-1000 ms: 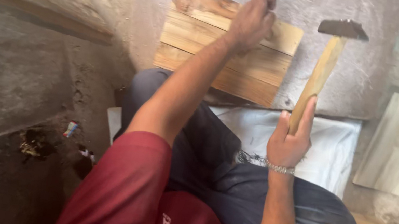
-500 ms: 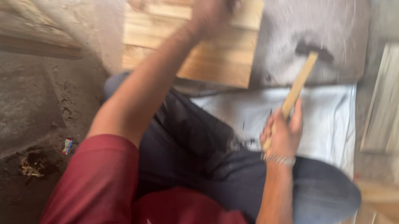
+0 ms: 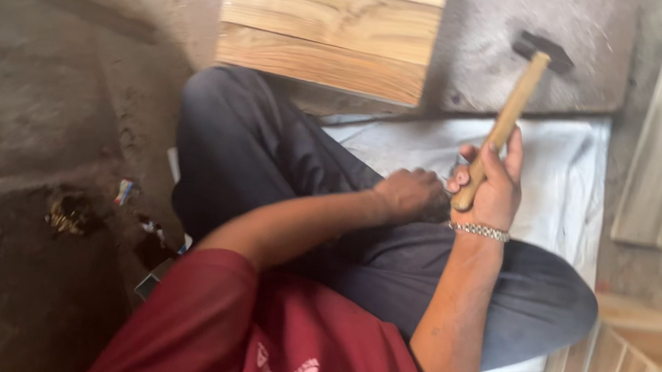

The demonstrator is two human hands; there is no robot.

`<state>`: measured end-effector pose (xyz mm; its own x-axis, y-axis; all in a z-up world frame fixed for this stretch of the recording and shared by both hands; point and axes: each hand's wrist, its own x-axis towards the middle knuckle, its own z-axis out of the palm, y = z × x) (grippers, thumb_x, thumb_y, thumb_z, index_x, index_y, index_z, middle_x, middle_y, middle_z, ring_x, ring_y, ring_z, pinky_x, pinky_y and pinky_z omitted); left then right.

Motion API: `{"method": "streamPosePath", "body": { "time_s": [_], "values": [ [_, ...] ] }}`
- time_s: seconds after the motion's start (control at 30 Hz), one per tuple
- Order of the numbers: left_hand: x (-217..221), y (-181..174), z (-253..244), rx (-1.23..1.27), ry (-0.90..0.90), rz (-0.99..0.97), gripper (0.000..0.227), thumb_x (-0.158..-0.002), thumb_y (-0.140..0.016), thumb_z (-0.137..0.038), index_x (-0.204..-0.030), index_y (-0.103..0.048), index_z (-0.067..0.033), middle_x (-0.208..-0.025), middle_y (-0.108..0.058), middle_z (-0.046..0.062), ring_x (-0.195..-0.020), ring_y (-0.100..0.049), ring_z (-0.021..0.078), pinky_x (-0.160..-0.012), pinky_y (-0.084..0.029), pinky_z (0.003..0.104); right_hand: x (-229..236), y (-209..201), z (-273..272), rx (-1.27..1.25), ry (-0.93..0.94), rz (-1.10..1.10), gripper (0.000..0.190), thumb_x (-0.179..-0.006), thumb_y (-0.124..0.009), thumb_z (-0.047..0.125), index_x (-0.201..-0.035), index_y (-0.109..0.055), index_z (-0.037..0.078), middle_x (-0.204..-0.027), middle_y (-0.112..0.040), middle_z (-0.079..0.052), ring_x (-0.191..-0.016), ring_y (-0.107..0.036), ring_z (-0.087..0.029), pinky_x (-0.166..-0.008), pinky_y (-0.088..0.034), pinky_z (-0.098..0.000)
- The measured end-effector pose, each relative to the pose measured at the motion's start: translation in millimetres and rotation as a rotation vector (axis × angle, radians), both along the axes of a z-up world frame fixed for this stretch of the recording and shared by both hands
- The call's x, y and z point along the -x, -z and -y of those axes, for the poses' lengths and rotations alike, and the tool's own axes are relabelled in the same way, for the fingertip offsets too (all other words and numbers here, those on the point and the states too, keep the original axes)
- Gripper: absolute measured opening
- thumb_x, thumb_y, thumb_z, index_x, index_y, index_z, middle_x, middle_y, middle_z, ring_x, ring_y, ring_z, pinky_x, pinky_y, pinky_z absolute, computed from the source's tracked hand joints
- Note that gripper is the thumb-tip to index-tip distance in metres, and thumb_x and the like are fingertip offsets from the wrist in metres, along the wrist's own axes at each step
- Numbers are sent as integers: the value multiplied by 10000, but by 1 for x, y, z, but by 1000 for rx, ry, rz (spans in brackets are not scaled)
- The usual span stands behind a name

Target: The person assembles a small wooden box by aligning planks and hammering nails into place. They repeatedly flip the box to work on different sides and secure the structure with a hammer and nails.

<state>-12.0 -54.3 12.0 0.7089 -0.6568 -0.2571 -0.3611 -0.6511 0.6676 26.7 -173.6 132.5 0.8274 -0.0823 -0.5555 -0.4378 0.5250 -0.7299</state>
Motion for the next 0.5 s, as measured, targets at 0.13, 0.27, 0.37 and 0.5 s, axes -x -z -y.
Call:
{"method": "streamPosePath", "body": {
  "time_s": [0.13, 0.27, 0.37, 0.5],
  "values": [
    [-2, -6, 0, -46, 48, 42, 221, -933, -598, -289, -1078, -721, -177, -1074, -727, 94, -1052, -694, 289, -885, -556, 466, 0, 13, -18, 196, -69, -19, 673, -1049, -517, 149, -1637, -202, 241, -950, -641, -123, -559, -551, -154, -465, -480, -297],
    [3, -10, -10, 7, -81, -34, 334, -914, -646, -352, -1129, -680, -99, -1021, -740, 125, -950, -726, 308, -808, -574, 457, 1, 25, -27, 283, -118, -48, 683, -1053, -523, 144, -1636, -181, 244, -939, -637, -113, -585, -584, -161, -473, -515, -305],
    [5, -3, -22, 66, -108, 6, 322, -875, -690, -370, -1038, -705, -92, -1010, -739, 123, -929, -733, 308, -789, -577, 447, -1, 39, -24, 374, -118, -80, 694, -1053, -534, 124, -1643, -186, 234, -956, -640, -107, -631, -618, -161, -494, -536, -306],
    [2, -5, -48, 62, -84, -138, 171, -834, -671, -237, -974, -750, -178, -968, -761, 84, -939, -737, 296, -800, -572, 446, -2, 58, -23, 508, -140, -99, 712, -1043, -536, 91, -1646, -177, 207, -985, -651, -110, -664, -653, -176, -511, -560, -312]
  ]
}}
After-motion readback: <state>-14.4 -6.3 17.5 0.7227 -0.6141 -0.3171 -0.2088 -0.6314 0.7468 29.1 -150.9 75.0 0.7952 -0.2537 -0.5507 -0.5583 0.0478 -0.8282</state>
